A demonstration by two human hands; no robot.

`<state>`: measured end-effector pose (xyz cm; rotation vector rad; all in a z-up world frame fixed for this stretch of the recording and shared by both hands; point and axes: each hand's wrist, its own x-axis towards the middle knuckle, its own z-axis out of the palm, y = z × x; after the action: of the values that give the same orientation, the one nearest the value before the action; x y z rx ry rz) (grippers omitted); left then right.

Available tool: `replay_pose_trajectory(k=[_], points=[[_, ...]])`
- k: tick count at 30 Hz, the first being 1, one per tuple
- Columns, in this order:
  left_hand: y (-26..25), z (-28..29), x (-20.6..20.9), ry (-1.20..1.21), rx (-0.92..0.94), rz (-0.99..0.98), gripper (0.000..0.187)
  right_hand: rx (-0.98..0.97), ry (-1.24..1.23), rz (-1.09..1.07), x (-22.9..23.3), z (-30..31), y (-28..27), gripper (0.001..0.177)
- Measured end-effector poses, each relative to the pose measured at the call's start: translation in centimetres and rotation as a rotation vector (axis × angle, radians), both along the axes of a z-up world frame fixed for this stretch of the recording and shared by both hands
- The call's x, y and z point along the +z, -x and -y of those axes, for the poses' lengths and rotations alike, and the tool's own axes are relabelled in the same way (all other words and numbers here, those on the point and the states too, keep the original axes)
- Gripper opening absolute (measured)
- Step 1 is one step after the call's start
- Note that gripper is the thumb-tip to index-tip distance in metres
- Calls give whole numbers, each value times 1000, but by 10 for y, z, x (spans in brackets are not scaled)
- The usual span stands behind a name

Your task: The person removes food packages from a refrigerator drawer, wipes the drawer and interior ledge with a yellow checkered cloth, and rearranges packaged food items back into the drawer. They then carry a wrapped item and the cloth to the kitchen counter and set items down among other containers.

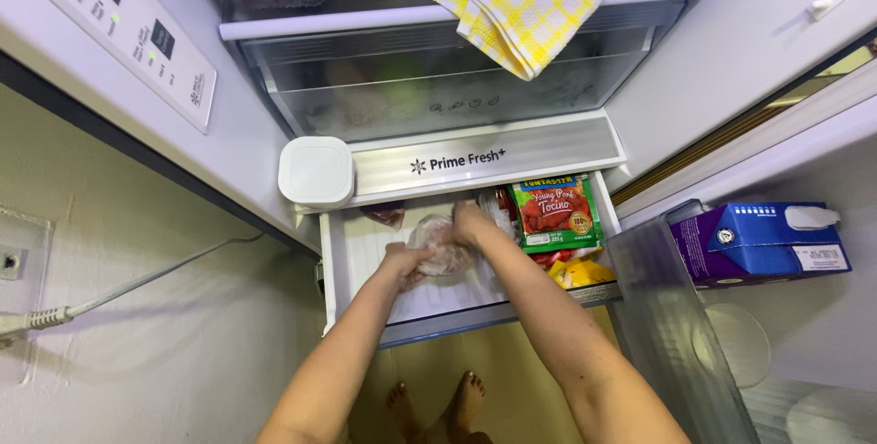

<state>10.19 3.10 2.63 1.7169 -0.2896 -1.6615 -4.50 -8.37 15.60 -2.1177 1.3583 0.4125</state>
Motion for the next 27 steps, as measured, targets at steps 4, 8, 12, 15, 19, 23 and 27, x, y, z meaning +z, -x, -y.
replay_pose_trajectory(k=[4, 8, 12, 15, 19, 23, 27], points=[[-8, -9, 23, -60, 6, -154, 55, -42, -206, 36, -5, -5, 9, 69], [-14, -16, 59, 22, -21, -61, 76, -94, -411, 68, -14, -5, 15, 59], [-30, -27, 84, 73, -132, 223, 88, 26, -273, 90, -22, -4, -8, 59], [-50, -34, 91, 43, -287, 566, 95, 102, 123, 166, -25, -13, -42, 69], [-62, -46, 95, 37, -323, 740, 92, 181, 292, 219, -33, -26, -103, 68], [-51, -59, 100, 89, -391, 849, 81, 378, 624, 339, -56, -15, -137, 55], [-43, -76, 112, 38, -429, 888, 53, 430, 463, 155, -68, -8, -141, 80]])
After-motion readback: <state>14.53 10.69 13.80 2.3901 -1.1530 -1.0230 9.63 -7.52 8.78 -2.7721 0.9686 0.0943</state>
